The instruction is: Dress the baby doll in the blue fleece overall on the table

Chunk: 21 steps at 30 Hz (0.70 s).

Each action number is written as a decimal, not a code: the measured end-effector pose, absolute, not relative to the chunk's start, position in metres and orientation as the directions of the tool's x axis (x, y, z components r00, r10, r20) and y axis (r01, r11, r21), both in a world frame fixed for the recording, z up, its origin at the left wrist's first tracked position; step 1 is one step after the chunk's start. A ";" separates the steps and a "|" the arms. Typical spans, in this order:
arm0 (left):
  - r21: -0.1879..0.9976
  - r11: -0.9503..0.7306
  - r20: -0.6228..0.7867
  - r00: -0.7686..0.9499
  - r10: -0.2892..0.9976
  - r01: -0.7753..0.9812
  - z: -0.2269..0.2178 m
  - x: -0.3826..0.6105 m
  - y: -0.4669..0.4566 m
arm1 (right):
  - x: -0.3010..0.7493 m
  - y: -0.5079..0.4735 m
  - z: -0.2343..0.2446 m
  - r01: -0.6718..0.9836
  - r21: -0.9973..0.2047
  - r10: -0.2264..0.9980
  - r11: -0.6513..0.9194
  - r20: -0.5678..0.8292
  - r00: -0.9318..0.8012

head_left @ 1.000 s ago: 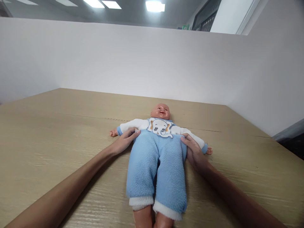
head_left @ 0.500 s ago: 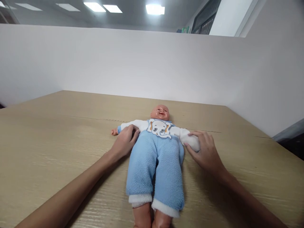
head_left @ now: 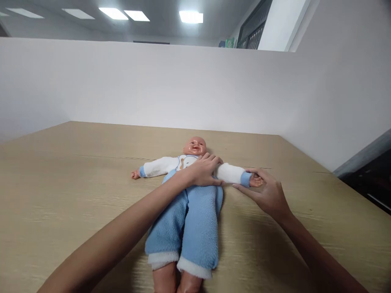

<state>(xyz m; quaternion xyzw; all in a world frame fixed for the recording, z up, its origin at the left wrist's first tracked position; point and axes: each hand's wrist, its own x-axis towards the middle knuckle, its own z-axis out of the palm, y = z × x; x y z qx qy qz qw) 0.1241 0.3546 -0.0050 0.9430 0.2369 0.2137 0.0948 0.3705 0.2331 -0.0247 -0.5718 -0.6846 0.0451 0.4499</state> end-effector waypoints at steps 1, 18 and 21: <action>0.260 -0.871 0.335 0.807 0.486 0.417 -0.009 0.130 0.359 | 0.364 0.230 -0.023 0.658 -0.666 0.839 0.350 0.536 0.097; 0.888 -0.455 0.455 0.288 0.843 -0.072 -0.009 0.080 0.359 | 0.281 0.238 -0.052 0.189 -0.955 0.954 0.230 0.183 -0.238; 0.922 -0.314 0.356 0.176 0.918 -0.227 -0.014 0.064 0.366 | 0.249 0.255 -0.049 -0.047 -0.993 0.981 0.107 0.113 -0.156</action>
